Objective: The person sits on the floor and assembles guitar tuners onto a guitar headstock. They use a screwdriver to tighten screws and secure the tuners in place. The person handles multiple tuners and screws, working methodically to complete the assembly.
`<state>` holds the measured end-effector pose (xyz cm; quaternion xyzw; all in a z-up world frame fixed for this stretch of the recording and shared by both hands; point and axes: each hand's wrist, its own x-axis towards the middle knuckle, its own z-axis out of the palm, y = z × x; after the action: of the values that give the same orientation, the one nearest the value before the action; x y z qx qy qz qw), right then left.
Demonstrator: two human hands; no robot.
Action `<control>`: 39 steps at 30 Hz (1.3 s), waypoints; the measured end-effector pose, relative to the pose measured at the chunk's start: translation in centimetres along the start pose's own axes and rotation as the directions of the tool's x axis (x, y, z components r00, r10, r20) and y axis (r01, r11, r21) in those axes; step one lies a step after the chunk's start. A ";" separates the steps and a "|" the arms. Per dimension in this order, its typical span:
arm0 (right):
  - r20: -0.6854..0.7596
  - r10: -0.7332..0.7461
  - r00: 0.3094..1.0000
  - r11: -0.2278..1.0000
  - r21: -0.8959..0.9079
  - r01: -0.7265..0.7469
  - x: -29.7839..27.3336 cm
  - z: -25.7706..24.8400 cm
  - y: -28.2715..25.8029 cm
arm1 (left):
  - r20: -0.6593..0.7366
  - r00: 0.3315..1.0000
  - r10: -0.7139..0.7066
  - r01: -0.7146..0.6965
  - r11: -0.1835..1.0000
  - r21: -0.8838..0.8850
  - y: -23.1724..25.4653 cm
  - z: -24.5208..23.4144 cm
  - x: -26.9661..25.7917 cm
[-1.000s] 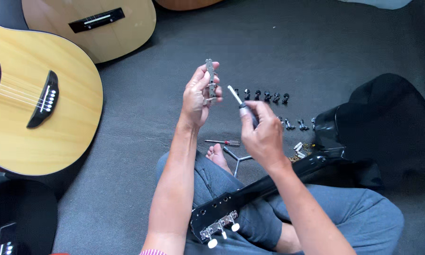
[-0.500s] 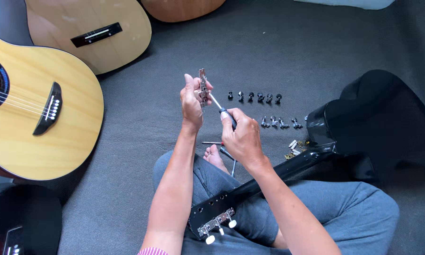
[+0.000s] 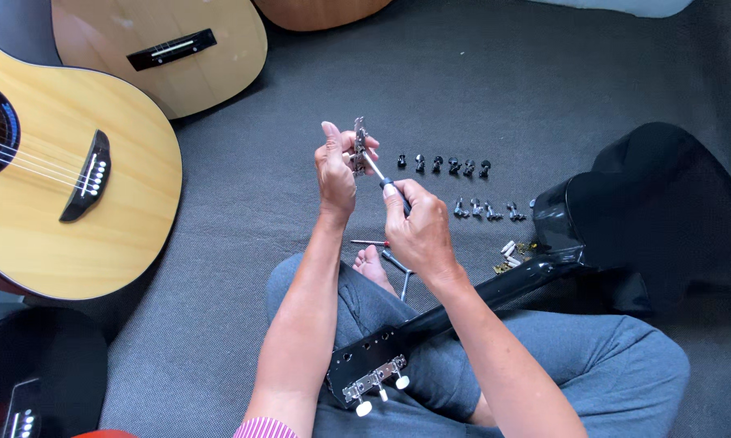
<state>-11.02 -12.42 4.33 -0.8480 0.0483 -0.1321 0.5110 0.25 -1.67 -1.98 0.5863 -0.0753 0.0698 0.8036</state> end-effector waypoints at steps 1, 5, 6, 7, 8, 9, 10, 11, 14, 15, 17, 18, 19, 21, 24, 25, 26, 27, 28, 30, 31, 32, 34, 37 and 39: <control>0.002 0.001 1.000 1.000 0.001 -0.001 0.0 0.1 0.4 | -0.002 1.000 -0.001 0.001 1.000 0.001 0.0 0.0 0.0; 0.003 0.004 1.000 1.000 0.026 -0.004 0.3 0.2 1.3 | -0.017 1.000 0.014 -0.014 1.000 -0.006 -0.1 0.1 0.1; 0.005 0.011 1.000 0.999 0.039 -0.011 0.3 0.2 1.5 | -0.013 1.000 0.027 -0.027 1.000 0.010 -0.1 0.1 0.1; 0.007 0.012 1.000 0.999 0.040 -0.012 0.3 0.1 1.3 | -0.014 1.000 0.026 -0.025 1.000 0.011 -0.1 0.1 0.1; 0.017 0.014 1.000 0.999 0.040 -0.014 0.3 -0.1 1.1 | -0.013 1.000 0.027 -0.027 1.000 0.001 -0.1 0.1 0.1; 0.027 0.016 1.000 0.999 0.039 -0.017 0.3 -0.2 0.9 | -0.012 1.000 0.028 -0.028 1.000 -0.010 0.0 0.2 0.1; 0.026 0.018 0.999 0.999 0.039 -0.019 0.4 -0.2 1.3 | -0.011 1.000 0.026 -0.026 1.000 -0.010 -0.4 0.1 0.2; 0.035 0.023 0.999 0.999 0.046 -0.025 0.5 -0.1 1.8 | -0.010 1.000 0.024 -0.024 1.000 0.007 -0.7 0.0 0.3; 0.087 0.117 0.989 0.973 0.191 -0.132 0.6 0.5 2.6 | -0.005 1.000 0.026 -0.025 0.999 0.029 0.2 0.4 0.1; 0.144 0.196 0.970 0.918 0.320 -0.234 0.6 0.8 2.7 | -0.003 1.000 0.027 -0.027 0.999 0.032 0.8 0.7 -0.1; 0.259 0.292 0.921 0.759 0.523 -0.388 0.2 0.4 1.0 | 0.006 1.000 0.031 -0.031 0.997 0.065 0.2 0.4 0.0; 0.391 0.350 0.852 0.532 0.665 -0.524 -0.1 0.2 0.1 | 0.014 0.999 0.031 -0.032 0.995 0.096 -0.1 0.3 -0.1; 0.393 0.354 0.849 0.529 0.664 -0.528 -0.1 0.2 0.1 | 0.013 1.000 0.026 -0.027 0.995 0.098 0.0 0.3 -0.2; 0.603 0.371 0.707 0.245 0.670 -0.701 0.3 0.0 0.0 | 0.097 0.994 0.059 -0.072 0.989 0.132 0.3 0.5 -0.1; 0.561 0.354 0.749 0.325 0.677 -0.661 0.2 0.6 0.4 | 0.106 0.993 0.055 -0.070 0.987 0.147 -0.4 0.2 -0.4; 0.563 0.356 0.746 0.322 0.675 -0.663 0.1 0.6 0.6 | 0.104 0.993 0.051 -0.066 0.987 0.149 -0.2 0.2 -0.5; 0.529 0.353 0.772 0.397 0.663 -0.635 0.3 0.6 0.7 | 0.089 0.995 0.052 -0.066 0.985 0.161 0.0 0.3 -0.3; 0.494 0.347 0.797 0.469 0.645 -0.604 0.4 0.5 0.9 | 0.073 0.996 0.054 -0.066 0.983 0.172 0.3 0.4 -0.2; 0.495 0.348 0.796 0.468 0.644 -0.605 0.4 0.6 0.9 | 0.072 0.996 0.053 -0.065 0.983 0.172 0.2 0.4 -0.2; 0.361 0.351 0.864 0.659 0.560 -0.502 0.6 0.7 0.9 | 0.050 0.996 0.067 -0.076 0.978 0.194 0.2 0.6 -0.1; 0.360 0.351 0.865 0.661 0.559 -0.501 0.8 0.7 1.6 | 0.050 0.996 0.068 -0.077 0.978 0.192 0.0 0.6 -0.1; 0.306 0.312 0.899 0.781 0.456 -0.426 0.9 0.7 2.3 | 0.047 0.996 0.070 -0.078 0.976 0.204 0.0 0.6 -0.2; 0.258 0.265 0.929 0.877 0.337 -0.343 1.1 0.8 3.4 | 0.045 0.997 0.070 -0.078 0.973 0.216 -0.4 0.4 -0.2; 0.103 0.010 0.995 0.980 -0.200 0.011 0.9 0.9 4.1 | 0.068 0.991 0.111 -0.127 0.939 0.319 -1.0 0.3 0.0; 0.052 -0.192 0.980 0.831 -0.523 0.191 0.3 1.1 3.2 | 0.038 0.996 0.082 -0.089 0.957 0.276 -1.0 0.5 -0.1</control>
<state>-10.31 -13.07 1.12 -0.9555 -0.0017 -0.1657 0.2441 0.38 -2.42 -2.77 0.6902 -0.1007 0.1067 0.7086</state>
